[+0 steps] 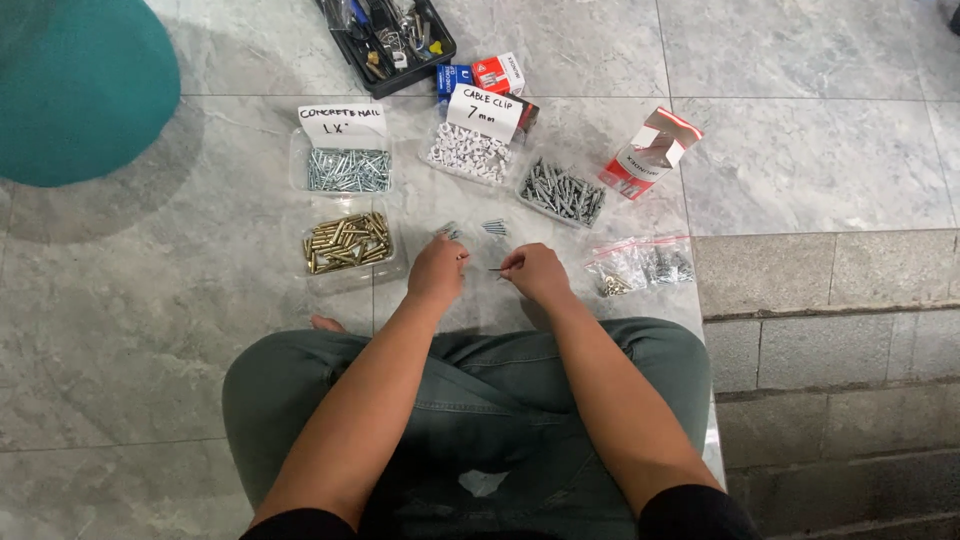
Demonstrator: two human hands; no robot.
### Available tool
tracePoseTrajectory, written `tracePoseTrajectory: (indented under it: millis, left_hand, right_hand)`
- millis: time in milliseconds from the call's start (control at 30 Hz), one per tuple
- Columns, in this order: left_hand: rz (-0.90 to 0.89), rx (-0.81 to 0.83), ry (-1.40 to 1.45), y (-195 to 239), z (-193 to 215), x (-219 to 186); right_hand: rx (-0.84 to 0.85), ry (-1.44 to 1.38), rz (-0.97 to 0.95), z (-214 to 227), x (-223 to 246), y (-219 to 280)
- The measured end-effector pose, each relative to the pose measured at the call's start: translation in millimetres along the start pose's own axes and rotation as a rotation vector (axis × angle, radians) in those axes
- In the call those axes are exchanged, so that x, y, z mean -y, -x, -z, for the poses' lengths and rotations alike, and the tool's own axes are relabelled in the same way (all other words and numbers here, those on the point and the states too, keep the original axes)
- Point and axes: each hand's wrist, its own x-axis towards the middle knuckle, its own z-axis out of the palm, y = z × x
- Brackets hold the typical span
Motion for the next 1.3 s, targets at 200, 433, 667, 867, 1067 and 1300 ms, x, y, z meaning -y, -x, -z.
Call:
tracePoseTrajectory:
  millis: [200,433,667,867,1067,1300]
  left_hand:
    - [0.07,0.013,-0.15,-15.9,-32.9,28.1]
    - [-0.067,0.084,-0.315,18.0,11.8,-10.4]
    - [-0.091,0.023,-0.33,9.9,0.2,0.1]
    - [-0.108,-0.008,-0.293,14.2,3.3,-0.5]
    - [-0.129,0.016,-0.275,14.1,12.4,-9.1]
    - [-0.183,0.077,-0.233,29.2,34.9,-35.1]
  right_hand:
    - [0.002,0.021,-0.119,1.5,4.5,3.5]
    - [-0.028,0.047,-0.099,6.1,8.3,11.4]
    - [-0.025,0.08,0.089,-5.4,2.7,-6.8]
    - [-0.02,0.108,0.126,-1.3,4.0,-0.4]
    - [-0.06,0.057,0.162,3.0,4.4,3.0]
    - [-0.238,-0.123,0.234,65.3,0.7,22.9]
